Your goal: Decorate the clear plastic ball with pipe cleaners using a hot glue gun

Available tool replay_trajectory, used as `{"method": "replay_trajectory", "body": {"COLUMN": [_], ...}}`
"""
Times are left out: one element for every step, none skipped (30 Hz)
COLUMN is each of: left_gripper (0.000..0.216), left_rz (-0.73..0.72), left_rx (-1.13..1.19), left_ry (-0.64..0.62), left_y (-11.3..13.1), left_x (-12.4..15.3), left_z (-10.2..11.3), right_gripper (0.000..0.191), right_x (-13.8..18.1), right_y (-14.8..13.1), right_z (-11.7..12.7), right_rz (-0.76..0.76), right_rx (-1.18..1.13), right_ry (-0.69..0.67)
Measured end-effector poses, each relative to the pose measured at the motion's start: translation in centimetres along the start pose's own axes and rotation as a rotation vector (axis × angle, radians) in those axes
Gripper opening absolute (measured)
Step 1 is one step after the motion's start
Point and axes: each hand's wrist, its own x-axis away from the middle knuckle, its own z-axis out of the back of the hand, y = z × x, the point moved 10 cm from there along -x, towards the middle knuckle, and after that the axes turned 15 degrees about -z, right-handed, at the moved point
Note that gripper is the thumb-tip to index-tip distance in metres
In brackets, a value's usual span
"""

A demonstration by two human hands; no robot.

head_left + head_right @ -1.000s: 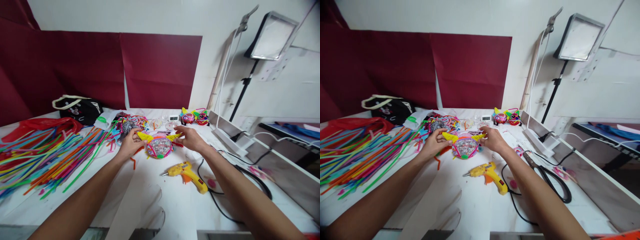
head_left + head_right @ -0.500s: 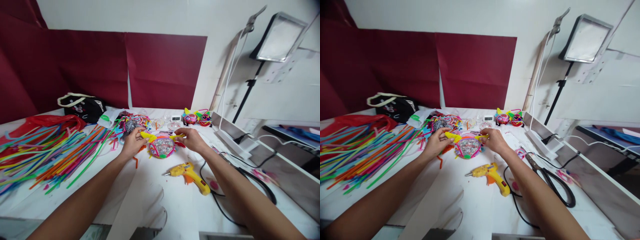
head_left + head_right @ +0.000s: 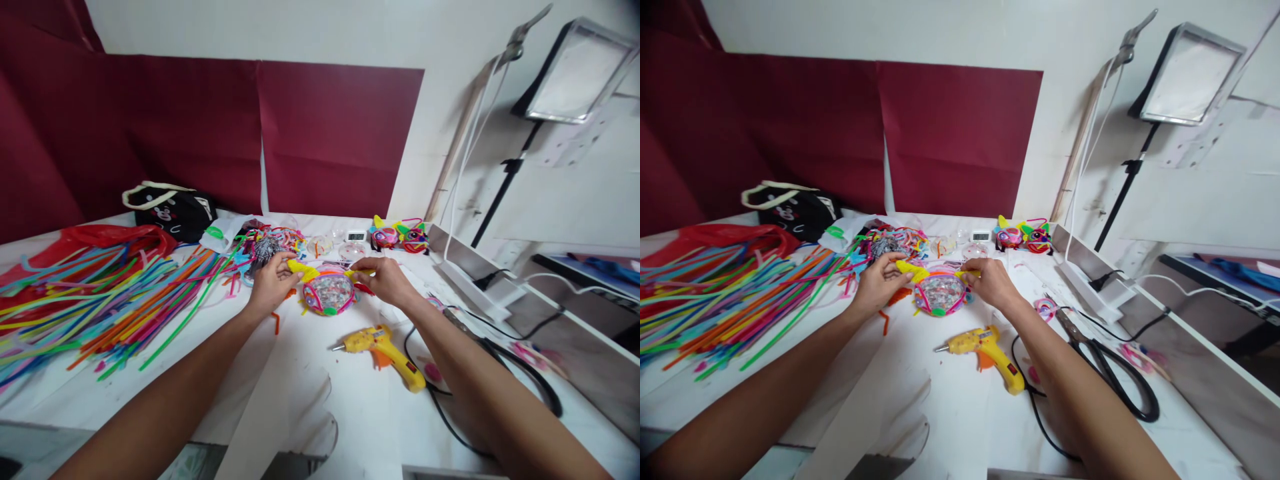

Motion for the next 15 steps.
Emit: {"method": "replay_trajectory", "body": {"left_gripper": [0.048, 0.048, 0.048, 0.048, 0.048, 0.049, 0.049, 0.049, 0.049, 0.049, 0.049, 0.048, 0.048, 0.047, 0.047], "left_rz": [-0.004, -0.008, -0.011, -0.014, -0.018, -0.021, -0.025, -0.03, -0.035, -0.04, -0.047, -0.053, -0.058, -0.063, -0.066], "left_rx": [-0.006, -0.012, -0.017, -0.019, -0.019, -0.019, -0.017, -0.015, -0.014, -0.012, -0.011, -0.01, -0.009, -0.008, -0.007], "left_ry": [0.002, 0.005, 0.005, 0.005, 0.002, -0.002, -0.007, -0.011, -0.014, -0.016, -0.018, -0.02, -0.022, -0.024, -0.026], "left_y": [0.1, 0.2, 0.3, 0.3, 0.3, 0.3, 0.3, 0.3, 0.2, 0.2, 0.2, 0.1, 0.1, 0.1, 0.1], "left_x": [0.0, 0.1, 0.1, 0.1, 0.1, 0.1, 0.1, 0.1, 0.0, 0.0, 0.0, 0.0, 0.0, 0.0, 0.0], "left_z": [0.0, 0.0, 0.0, 0.0, 0.0, -0.1, -0.2, -0.2, -0.3, -0.3, -0.3, -0.4, -0.4, -0.4, -0.5], "right_gripper": [0.016, 0.016, 0.017, 0.019, 0.02, 0.02, 0.021, 0.022, 0.022, 0.023, 0.023, 0.023, 0.022, 0.022, 0.021], "right_x": [0.1, 0.1, 0.2, 0.2, 0.2, 0.2, 0.2, 0.1, 0.0, -0.2, -0.5, -0.7, -1.0, -1.3, -1.6], "right_y": [-0.2, -0.4, -0.8, -1.3, -1.9, -2.6, -3.4, -4.2, -5.0, -5.7, -6.3, -6.8, -7.2, -7.4, -7.6], "right_z": [0.1, 0.1, 0.2, 0.3, 0.3, 0.2, 0.1, -0.2, -0.5, -0.9, -1.3, -1.8, -2.2, -2.7, -3.1], "right_rz": [0.005, 0.011, 0.02, 0.031, 0.046, 0.064, 0.081, 0.096, 0.108, 0.115, 0.118, 0.118, 0.114, 0.107, 0.099], "right_rx": [0.016, 0.034, 0.053, 0.072, 0.09, 0.106, 0.121, 0.134, 0.146, 0.158, 0.168, 0.177, 0.184, 0.189, 0.192], "right_ry": [0.008, 0.017, 0.025, 0.031, 0.032, 0.028, 0.018, 0.004, -0.013, -0.03, -0.045, -0.06, -0.074, -0.086, -0.099]}}
